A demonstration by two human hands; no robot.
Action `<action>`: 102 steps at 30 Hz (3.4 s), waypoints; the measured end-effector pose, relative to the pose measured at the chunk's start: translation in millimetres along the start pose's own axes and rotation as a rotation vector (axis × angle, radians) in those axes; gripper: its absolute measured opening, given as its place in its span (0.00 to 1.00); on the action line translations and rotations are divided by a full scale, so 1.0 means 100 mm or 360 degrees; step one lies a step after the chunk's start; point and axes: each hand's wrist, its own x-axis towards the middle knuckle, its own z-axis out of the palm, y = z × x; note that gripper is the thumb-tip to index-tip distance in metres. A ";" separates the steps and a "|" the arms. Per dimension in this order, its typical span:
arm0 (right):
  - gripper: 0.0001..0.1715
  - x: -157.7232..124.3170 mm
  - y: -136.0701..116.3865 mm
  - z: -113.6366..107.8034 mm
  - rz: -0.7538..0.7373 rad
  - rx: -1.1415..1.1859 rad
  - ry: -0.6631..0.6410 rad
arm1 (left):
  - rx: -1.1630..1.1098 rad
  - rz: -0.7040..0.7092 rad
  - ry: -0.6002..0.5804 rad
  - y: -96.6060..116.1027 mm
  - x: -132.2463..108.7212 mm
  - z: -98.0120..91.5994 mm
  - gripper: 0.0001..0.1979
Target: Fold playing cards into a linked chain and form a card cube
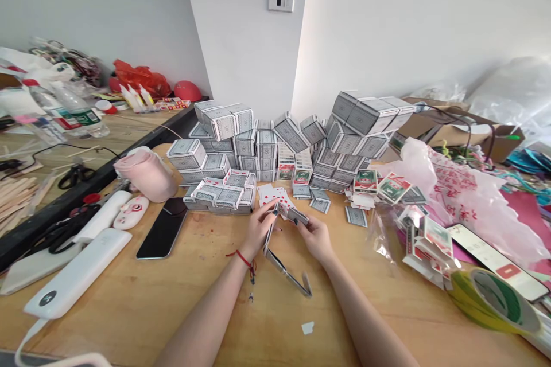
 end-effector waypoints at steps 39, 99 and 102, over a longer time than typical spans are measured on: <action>0.16 -0.02 -0.08 0.03 -0.0098 -0.0154 -0.0025 | -0.0074 -0.0128 -0.0003 -0.04 0.05 0.00 0.22; 0.24 -0.01 -0.12 -0.05 0.0109 0.0161 -0.0010 | 0.0195 -0.0172 -0.0310 -0.05 -0.02 -0.03 0.18; 0.24 -0.02 -0.13 -0.05 0.0091 0.0148 -0.0022 | 0.0183 -0.0177 -0.0305 -0.04 -0.02 -0.03 0.18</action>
